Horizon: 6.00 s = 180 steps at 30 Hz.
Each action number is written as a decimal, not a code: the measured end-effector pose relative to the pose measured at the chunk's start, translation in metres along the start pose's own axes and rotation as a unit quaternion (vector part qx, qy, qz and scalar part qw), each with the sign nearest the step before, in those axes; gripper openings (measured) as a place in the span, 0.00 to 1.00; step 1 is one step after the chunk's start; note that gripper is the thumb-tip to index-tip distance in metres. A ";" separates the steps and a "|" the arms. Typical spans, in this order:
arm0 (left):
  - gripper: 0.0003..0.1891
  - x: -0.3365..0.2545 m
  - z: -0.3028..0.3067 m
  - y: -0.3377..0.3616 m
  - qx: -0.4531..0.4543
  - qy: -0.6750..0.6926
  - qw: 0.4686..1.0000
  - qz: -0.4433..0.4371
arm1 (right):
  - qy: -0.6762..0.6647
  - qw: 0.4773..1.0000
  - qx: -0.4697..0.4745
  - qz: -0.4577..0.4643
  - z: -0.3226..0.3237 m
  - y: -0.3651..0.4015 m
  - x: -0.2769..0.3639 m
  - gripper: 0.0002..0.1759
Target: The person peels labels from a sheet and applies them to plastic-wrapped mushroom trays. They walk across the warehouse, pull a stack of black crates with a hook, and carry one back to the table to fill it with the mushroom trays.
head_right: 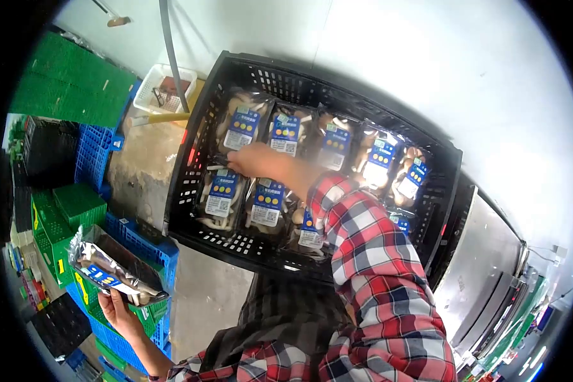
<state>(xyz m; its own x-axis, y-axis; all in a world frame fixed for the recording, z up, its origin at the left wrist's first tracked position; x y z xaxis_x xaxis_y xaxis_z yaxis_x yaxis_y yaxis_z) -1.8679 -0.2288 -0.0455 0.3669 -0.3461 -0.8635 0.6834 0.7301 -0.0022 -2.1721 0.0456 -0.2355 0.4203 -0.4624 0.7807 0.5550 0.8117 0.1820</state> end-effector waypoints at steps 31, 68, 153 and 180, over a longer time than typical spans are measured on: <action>0.03 -0.058 -0.100 -0.025 0.131 0.141 0.980 -0.055 | 0.023 0.979 -0.190 -0.073 -0.024 0.109 -0.020 0.06; 0.09 -0.093 -0.301 0.755 0.868 -0.137 0.237 -0.413 | 0.154 -0.058 -0.641 -0.750 -0.504 1.020 0.407 0.14; 0.33 -0.166 -0.472 0.145 0.613 0.069 0.786 -0.048 | -0.556 0.616 -0.523 -0.194 0.077 0.392 -0.022 0.30; 0.32 -0.108 -0.452 -0.035 0.203 -0.223 0.912 -0.277 | 0.013 0.794 -0.446 -0.414 0.181 0.381 -0.083 0.21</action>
<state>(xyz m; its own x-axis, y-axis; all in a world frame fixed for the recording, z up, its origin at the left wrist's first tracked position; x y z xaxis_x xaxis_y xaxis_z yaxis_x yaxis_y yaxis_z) -2.2166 0.0488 -0.1803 0.0524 -0.8673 -0.4950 0.9863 0.1225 -0.1103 -2.1251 0.4582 -0.1229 -0.3440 -0.7227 0.5995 0.9315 -0.3432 0.1207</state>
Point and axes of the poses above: each hand's wrist, its own y-axis away from the middle knuckle, its own z-axis out of the back of the hand, x = y × z, the point moved 9 cm from there along -y, towards the middle knuckle, and after that the axes turned 15 degrees about -y, right-handed, at the moved point
